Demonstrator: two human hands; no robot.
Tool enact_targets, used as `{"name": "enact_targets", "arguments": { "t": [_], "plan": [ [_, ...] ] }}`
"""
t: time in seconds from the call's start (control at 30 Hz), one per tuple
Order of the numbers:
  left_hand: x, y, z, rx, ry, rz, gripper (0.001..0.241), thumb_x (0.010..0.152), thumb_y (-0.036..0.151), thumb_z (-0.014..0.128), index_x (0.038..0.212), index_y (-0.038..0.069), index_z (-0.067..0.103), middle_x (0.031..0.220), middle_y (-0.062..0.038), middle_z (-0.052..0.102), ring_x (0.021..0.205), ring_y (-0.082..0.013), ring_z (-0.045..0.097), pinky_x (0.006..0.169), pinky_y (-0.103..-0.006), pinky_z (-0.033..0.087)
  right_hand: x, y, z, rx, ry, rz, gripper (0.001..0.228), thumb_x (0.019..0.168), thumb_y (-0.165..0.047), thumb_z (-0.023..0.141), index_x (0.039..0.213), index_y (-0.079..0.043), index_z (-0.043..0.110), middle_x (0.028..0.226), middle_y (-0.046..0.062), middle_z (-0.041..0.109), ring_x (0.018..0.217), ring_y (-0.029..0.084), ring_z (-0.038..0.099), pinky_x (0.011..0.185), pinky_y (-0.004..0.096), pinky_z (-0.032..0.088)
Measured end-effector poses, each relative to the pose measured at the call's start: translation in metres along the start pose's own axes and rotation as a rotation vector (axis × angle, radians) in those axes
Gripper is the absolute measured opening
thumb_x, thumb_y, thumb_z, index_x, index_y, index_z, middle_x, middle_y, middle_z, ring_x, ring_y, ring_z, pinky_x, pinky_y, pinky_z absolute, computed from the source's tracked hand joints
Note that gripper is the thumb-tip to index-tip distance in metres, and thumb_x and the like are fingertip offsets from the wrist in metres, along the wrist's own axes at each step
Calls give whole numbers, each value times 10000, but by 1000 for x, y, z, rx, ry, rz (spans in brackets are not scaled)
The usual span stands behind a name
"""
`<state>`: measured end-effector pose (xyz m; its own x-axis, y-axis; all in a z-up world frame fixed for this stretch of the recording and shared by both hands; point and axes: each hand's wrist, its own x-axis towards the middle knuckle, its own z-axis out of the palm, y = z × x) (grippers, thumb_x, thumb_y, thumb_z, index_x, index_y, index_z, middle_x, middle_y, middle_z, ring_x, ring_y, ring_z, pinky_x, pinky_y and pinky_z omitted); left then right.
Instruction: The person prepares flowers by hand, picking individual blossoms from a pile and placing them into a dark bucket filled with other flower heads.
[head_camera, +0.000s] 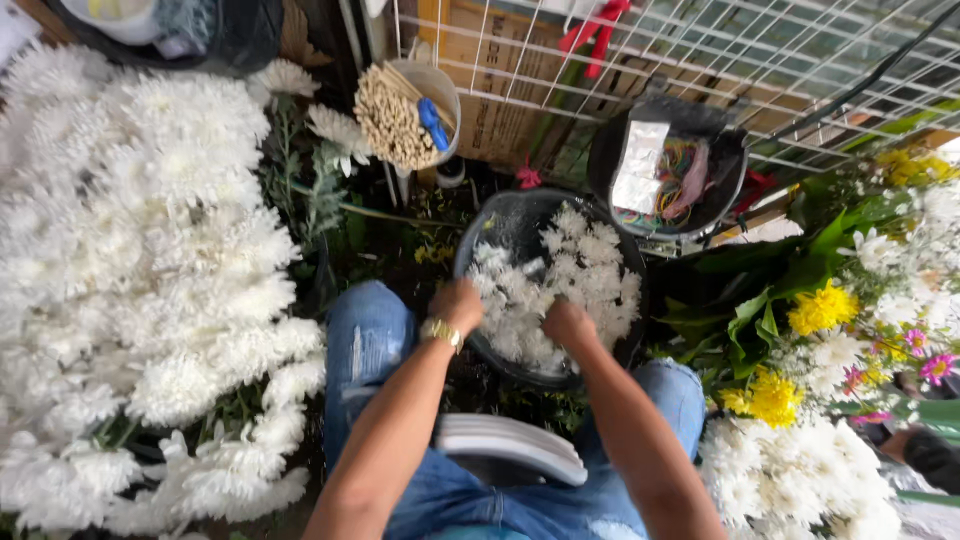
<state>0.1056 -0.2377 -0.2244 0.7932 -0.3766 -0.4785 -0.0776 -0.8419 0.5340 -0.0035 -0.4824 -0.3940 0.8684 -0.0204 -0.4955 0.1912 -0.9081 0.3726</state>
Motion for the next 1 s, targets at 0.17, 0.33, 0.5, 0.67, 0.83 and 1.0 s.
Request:
{"name": "enact_targets", "arguments": {
  "t": [0.17, 0.33, 0.5, 0.67, 0.83, 1.0],
  "plan": [
    [-38, 50, -69, -118, 38, 118, 323, 940, 253, 498, 1091, 53, 702, 1091, -221, 721, 1067, -472, 693, 868, -623, 560, -48, 27, -88, 1006, 407, 528, 304, 950, -303, 593, 804, -72, 725, 632, 147, 662, 651, 395, 720, 548, 538, 560],
    [-72, 54, -62, -572, 248, 542, 245, 963, 144, 615, 1065, -47, 730, 1000, -269, 722, 986, -476, 690, 779, -491, 595, -132, 11, -208, 2086, 856, 476, 214, 1034, -173, 630, 1098, 7, 726, 883, 103, 699, 851, 197, 623, 793, 329, 533],
    [-57, 36, -23, -575, 319, 640, 199, 932, 127, 686, 1015, -43, 746, 959, -251, 737, 941, -441, 708, 704, -440, 613, -100, -23, -165, 2302, 1006, 342, 111, 1038, -50, 624, 1055, 15, 713, 926, 152, 726, 888, 202, 675, 839, 383, 592],
    [-48, 44, -21, -573, 294, 661, 150, 871, 93, 721, 979, 1, 769, 920, -191, 741, 892, -370, 726, 623, -319, 601, -103, -10, -172, 2601, 991, 243, 116, 1037, -47, 604, 1072, -19, 711, 955, 138, 694, 903, 213, 663, 813, 465, 637],
    [-61, 52, -19, -595, 309, 700, 118, 911, 74, 657, 975, 17, 738, 925, -175, 724, 912, -370, 713, 744, -406, 580, -83, -13, -129, 2551, 933, 206, 92, 1030, -52, 616, 1016, -50, 707, 960, 137, 686, 929, 202, 647, 802, 397, 601],
    [-63, 55, -29, -925, 162, 579, 187, 905, 78, 679, 1059, 2, 606, 947, -125, 661, 748, -174, 581, 678, -309, 504, -96, -13, -151, 2339, 859, 211, 138, 1048, -97, 603, 1025, -34, 723, 930, 79, 679, 876, 127, 589, 800, 331, 570]
  ]
}}
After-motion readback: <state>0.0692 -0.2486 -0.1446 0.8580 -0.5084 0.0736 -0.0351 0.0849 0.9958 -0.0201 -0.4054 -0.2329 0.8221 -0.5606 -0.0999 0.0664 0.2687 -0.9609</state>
